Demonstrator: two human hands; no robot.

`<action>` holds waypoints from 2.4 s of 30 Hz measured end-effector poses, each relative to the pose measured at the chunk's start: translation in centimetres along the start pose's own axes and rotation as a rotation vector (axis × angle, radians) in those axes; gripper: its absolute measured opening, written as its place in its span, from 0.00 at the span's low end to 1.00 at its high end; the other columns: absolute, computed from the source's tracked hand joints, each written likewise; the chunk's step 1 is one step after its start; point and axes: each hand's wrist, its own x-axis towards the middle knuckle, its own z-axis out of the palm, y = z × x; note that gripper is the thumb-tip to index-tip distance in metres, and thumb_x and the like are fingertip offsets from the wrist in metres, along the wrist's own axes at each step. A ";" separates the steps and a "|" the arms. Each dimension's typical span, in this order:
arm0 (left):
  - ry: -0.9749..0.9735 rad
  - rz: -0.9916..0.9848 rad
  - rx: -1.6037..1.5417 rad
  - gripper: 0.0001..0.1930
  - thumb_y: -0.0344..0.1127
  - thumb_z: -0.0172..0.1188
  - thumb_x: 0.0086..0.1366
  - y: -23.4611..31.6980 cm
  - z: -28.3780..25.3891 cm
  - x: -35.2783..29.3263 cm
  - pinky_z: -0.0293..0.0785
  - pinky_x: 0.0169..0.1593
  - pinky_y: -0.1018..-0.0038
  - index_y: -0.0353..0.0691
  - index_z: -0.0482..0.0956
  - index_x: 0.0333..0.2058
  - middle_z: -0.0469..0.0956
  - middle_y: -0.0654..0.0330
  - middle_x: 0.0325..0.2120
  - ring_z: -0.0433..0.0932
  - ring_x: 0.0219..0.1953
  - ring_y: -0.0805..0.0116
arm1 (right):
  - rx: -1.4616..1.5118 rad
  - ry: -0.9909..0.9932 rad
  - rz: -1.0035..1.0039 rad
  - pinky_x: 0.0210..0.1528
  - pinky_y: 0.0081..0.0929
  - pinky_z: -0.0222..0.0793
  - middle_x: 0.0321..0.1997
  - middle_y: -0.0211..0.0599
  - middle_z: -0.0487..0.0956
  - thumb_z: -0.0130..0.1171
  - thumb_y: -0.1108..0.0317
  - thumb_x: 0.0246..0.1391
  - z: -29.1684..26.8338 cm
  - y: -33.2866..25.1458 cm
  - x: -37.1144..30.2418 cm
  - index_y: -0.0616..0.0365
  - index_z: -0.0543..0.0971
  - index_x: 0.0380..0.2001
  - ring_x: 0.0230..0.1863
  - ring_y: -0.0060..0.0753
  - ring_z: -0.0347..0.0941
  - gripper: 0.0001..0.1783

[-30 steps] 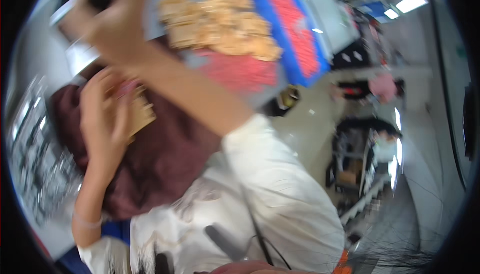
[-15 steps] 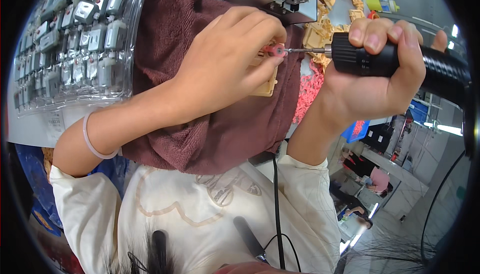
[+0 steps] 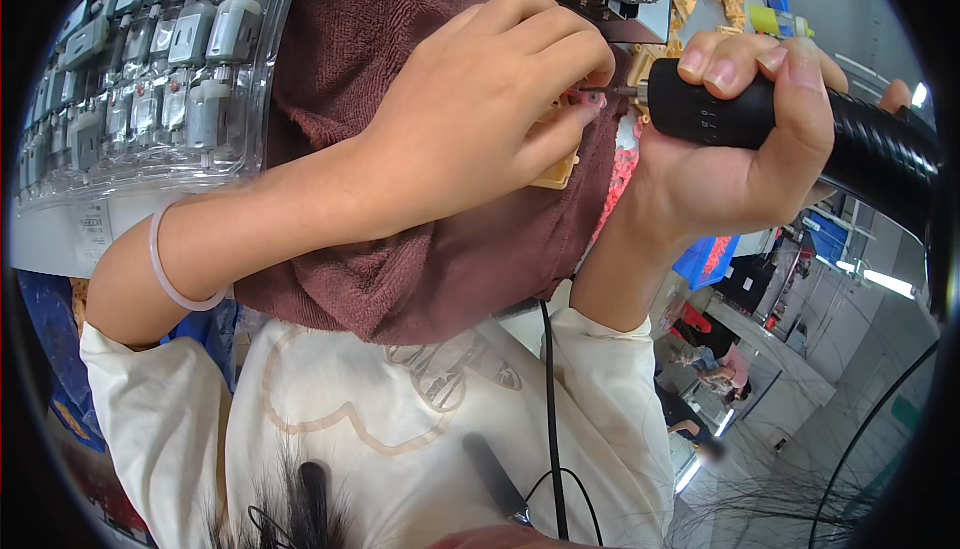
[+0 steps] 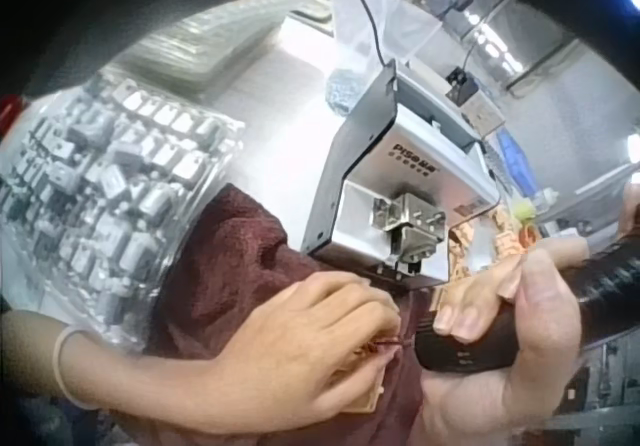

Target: Assembling small plastic toy components using an electric screwdriver.

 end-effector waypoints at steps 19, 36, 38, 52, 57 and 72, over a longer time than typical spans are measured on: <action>0.014 0.023 0.036 0.17 0.33 0.64 0.55 0.1 0.3 0.2 0.73 0.50 0.62 0.40 0.75 0.45 0.77 0.57 0.45 0.74 0.50 0.53 | -0.321 0.013 -0.007 0.26 0.32 0.67 0.17 0.41 0.69 0.46 0.65 0.55 0.8 0.1 -0.2 0.63 0.69 0.30 0.18 0.33 0.65 0.11; -0.013 0.037 0.060 0.19 0.32 0.63 0.54 0.2 0.2 0.2 0.73 0.50 0.61 0.39 0.74 0.46 0.76 0.55 0.45 0.73 0.50 0.52 | -0.399 0.036 0.038 0.26 0.33 0.71 0.17 0.42 0.69 0.47 0.68 0.54 1.2 -0.1 -1.6 0.65 0.69 0.32 0.17 0.35 0.68 0.09; -0.005 0.053 0.064 0.19 0.33 0.63 0.55 -0.1 0.2 0.3 0.73 0.50 0.61 0.38 0.74 0.46 0.77 0.55 0.45 0.74 0.50 0.52 | -0.327 0.014 0.011 0.26 0.33 0.72 0.17 0.43 0.70 0.48 0.70 0.54 1.0 0.3 -1.3 0.65 0.69 0.32 0.17 0.35 0.68 0.08; -0.126 0.285 0.421 0.29 0.49 0.75 0.36 1.8 0.4 0.5 0.69 0.38 0.63 0.38 0.79 0.36 0.78 0.53 0.33 0.76 0.37 0.55 | 0.170 0.039 -0.011 0.28 0.25 0.60 0.30 0.34 0.68 0.52 0.70 0.58 -4.8 -6.2 -2.2 0.56 0.62 0.64 0.23 0.24 0.62 0.30; 0.069 0.126 0.445 0.24 0.42 0.67 0.43 8.3 -8.5 -3.2 0.71 0.39 0.64 0.34 0.76 0.38 0.77 0.53 0.32 0.76 0.37 0.56 | 0.150 0.098 -0.021 0.27 0.24 0.59 0.30 0.35 0.66 0.51 0.72 0.58 -8.3 -7.4 -2.5 0.62 0.61 0.64 0.23 0.23 0.61 0.30; 0.226 -0.517 0.508 0.24 0.43 0.55 0.68 9.2 -24.3 -12.8 0.64 0.64 0.58 0.44 0.72 0.60 0.73 0.54 0.59 0.68 0.64 0.56 | -0.063 0.333 0.397 0.24 0.25 0.68 0.28 0.35 0.71 0.60 0.70 0.56 -9.6 -3.2 -3.2 0.59 0.63 0.57 0.22 0.27 0.69 0.27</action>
